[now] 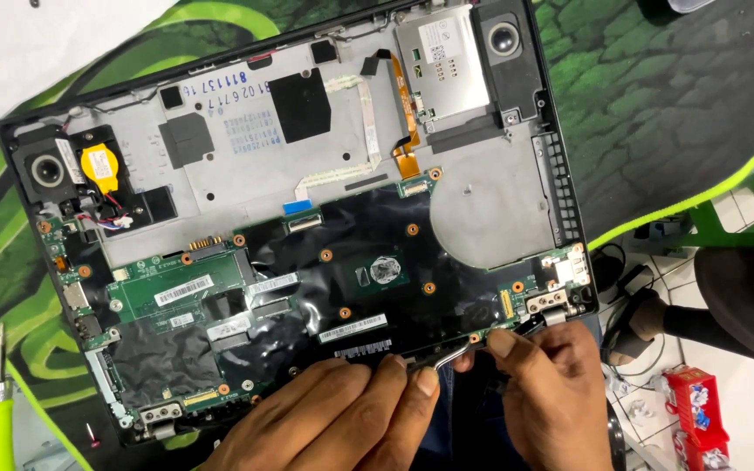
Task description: Reconnecting internal cables and fastening components with a screwdriver during a laptop repair.
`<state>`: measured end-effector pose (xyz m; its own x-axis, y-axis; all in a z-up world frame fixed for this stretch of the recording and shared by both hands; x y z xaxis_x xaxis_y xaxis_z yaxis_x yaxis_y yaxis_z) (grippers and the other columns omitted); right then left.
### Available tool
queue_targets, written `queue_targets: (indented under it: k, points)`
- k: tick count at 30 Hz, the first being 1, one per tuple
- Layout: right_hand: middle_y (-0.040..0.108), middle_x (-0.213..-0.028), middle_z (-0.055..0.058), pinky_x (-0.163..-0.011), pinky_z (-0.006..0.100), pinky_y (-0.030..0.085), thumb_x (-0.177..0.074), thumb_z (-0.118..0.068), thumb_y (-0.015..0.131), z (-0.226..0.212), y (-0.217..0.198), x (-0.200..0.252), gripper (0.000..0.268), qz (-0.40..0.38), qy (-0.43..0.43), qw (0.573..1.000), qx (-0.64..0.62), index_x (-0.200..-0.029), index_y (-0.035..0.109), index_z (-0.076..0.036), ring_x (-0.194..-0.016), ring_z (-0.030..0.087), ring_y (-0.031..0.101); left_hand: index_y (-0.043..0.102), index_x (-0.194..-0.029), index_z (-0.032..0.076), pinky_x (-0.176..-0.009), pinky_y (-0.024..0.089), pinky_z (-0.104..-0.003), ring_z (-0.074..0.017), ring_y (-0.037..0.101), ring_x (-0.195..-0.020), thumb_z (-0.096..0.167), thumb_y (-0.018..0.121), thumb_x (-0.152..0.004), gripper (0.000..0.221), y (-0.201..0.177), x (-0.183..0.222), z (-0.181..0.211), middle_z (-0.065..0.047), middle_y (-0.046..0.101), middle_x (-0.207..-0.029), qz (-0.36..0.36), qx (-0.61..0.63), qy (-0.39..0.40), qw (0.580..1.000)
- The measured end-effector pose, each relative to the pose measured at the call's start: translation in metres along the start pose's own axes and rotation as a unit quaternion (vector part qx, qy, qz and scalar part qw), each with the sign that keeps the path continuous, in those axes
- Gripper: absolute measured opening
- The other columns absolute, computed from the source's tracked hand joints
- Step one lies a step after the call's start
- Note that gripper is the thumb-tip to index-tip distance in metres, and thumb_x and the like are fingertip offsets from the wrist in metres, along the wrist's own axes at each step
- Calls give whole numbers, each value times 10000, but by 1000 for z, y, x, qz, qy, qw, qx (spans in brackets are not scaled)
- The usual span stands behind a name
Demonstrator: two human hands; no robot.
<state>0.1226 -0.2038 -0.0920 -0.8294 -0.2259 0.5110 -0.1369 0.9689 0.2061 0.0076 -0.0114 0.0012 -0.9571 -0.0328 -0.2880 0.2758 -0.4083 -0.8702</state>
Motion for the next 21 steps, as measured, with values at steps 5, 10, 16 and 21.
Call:
queue_targets:
  k: [5, 10, 16, 21]
  points:
    - [588, -653, 131, -634, 439, 549, -894, 9, 747, -7, 6, -2, 245, -28, 7, 1000, 10, -713, 585, -29, -603, 281, 640, 731, -1320, 153, -826, 683, -324, -121, 742, -900, 176, 765, -1134, 190, 10, 3, -1, -13, 810, -1175, 17, -49, 24, 998]
    - [538, -566, 221, -676, 608, 599, -916, 9, 765, 12, -13, 5, 386, 10, 20, 1000, 4, -897, 397, -107, -627, 503, 826, 737, -1302, 147, -824, 672, -370, -152, 734, -881, 202, 761, -1120, 192, 8, 1, 11, -16, 824, -1126, -10, -23, -44, 999]
    - [783, -810, 285, -843, 490, 651, -984, -79, 756, -3, 1, 18, 300, -115, -42, 992, -4, -1218, 685, 96, -789, 403, 809, 778, -1169, 168, -807, 673, -338, -126, 722, -800, 200, 788, -1082, 93, 11, -3, 13, 37, 828, -1049, 31, -35, -77, 996]
    - [800, -772, 268, -807, 436, 650, -950, -57, 694, -3, 8, 17, 191, -75, -35, 995, 48, -1075, 719, 86, -751, 366, 812, 769, -1201, 157, -798, 671, -334, -123, 719, -814, 182, 782, -1095, 110, 12, -2, 12, 19, 826, -1060, 34, -49, -48, 997]
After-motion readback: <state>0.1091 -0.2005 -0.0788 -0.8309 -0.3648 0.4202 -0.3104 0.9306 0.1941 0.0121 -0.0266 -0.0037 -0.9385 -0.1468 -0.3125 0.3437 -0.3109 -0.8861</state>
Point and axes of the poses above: each hand's wrist, its own x-axis away from the middle knuckle, its own y-axis out of the palm, z = x × y, the point moved 1 cm from there along -x, towards the middle knuckle
